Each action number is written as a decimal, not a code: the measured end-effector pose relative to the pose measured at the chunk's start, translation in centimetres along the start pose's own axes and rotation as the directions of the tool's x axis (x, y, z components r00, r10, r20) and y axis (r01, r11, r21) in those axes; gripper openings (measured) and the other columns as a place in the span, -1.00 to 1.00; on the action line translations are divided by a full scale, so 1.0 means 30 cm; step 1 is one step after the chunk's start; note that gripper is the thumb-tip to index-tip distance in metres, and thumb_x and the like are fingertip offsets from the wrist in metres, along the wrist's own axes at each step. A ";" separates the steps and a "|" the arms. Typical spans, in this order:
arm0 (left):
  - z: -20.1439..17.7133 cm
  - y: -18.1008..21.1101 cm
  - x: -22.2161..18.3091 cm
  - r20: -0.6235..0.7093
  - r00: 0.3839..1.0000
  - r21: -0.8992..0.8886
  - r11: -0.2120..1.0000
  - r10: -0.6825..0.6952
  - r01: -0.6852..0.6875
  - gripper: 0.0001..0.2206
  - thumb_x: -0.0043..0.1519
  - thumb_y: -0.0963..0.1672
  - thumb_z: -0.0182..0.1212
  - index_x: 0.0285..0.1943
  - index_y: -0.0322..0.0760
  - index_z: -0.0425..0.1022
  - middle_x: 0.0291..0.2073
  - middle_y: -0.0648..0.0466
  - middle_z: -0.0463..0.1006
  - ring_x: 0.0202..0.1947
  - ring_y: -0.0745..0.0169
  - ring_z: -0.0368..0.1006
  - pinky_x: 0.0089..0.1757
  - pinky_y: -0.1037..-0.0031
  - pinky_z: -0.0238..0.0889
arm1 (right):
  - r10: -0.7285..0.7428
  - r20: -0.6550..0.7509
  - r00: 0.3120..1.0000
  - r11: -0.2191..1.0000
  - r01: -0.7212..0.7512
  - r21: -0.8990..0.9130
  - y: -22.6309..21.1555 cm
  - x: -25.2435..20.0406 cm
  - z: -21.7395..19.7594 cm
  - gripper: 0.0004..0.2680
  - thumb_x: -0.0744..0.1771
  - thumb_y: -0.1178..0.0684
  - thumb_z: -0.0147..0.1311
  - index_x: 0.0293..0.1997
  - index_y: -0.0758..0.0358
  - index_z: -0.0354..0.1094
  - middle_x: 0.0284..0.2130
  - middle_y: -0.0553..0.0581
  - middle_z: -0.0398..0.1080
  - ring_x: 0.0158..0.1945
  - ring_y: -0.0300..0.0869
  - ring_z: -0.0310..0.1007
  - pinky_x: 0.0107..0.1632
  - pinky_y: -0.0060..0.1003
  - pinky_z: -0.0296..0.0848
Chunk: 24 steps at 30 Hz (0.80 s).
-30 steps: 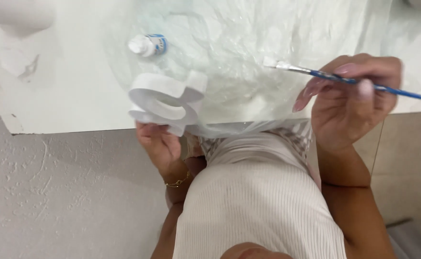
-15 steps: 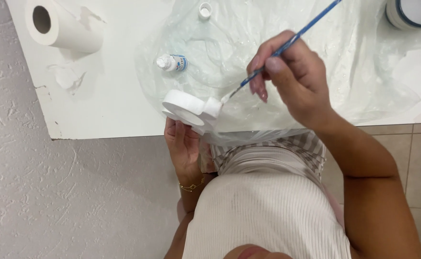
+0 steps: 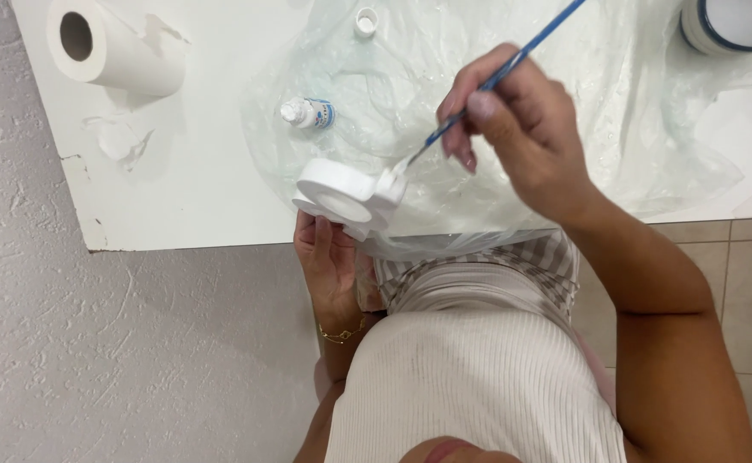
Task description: Applying white paint to a 3D decorative letter using a paint tube and a brush.
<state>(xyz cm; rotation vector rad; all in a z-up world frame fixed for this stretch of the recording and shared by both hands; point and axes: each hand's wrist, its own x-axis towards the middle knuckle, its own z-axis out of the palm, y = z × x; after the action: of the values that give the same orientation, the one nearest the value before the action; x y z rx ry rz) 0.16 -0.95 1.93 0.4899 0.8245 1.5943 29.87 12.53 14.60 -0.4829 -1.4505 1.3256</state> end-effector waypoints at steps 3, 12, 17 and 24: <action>0.014 0.003 -0.003 -0.017 1.000 0.004 1.000 0.006 -0.006 -0.42 0.46 -0.16 0.32 0.60 -0.54 0.19 0.27 -0.17 0.59 0.22 -0.01 0.58 0.13 0.25 0.59 | 0.056 -0.106 0.993 0.998 -0.054 0.019 -0.072 0.018 0.017 -0.82 0.58 0.05 -0.23 0.10 0.40 0.18 -0.31 0.21 0.36 -0.36 -0.22 0.35 -0.28 -0.40 0.41; -0.009 -0.009 -0.009 -0.009 1.000 0.008 1.000 0.022 -0.022 -0.47 0.47 -0.17 0.32 0.57 -0.55 0.23 0.22 -0.13 0.61 0.19 0.09 0.59 0.13 0.39 0.57 | 0.044 -0.101 0.994 0.998 -0.040 0.043 -0.062 -0.025 0.022 -0.86 0.58 0.05 -0.24 0.06 0.32 0.16 -0.30 0.17 0.32 -0.35 -0.22 0.37 -0.33 -0.43 0.39; 0.216 0.068 -0.004 -0.193 0.979 0.310 0.951 0.072 -0.009 -0.52 0.37 -0.18 0.30 0.48 -0.49 0.39 0.24 -0.09 0.62 0.20 0.12 0.57 0.14 0.41 0.54 | 0.019 -0.175 0.984 1.000 -0.022 -0.017 0.044 -0.118 -0.110 -0.90 0.61 0.14 -0.23 0.12 0.25 0.23 -0.21 0.07 0.38 -0.34 -0.34 0.42 -0.35 -0.60 0.50; 0.374 0.058 0.030 0.075 0.985 0.693 0.703 0.152 -0.162 -0.55 0.36 -0.18 0.40 0.42 -0.45 0.44 0.03 -0.13 0.71 0.08 0.05 0.69 0.05 0.32 0.76 | -0.059 -0.571 0.819 0.981 -0.060 -0.187 -0.061 -0.232 -0.100 -0.86 0.61 0.04 -0.11 0.05 0.28 0.15 -0.37 0.21 0.24 -0.49 -0.19 0.22 -0.48 -0.31 0.30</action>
<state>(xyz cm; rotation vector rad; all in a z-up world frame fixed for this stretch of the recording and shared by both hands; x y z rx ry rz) 6.83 2.51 10.49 1.1401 1.4175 1.3807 35.58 7.55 12.78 -0.9290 -1.0642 0.9170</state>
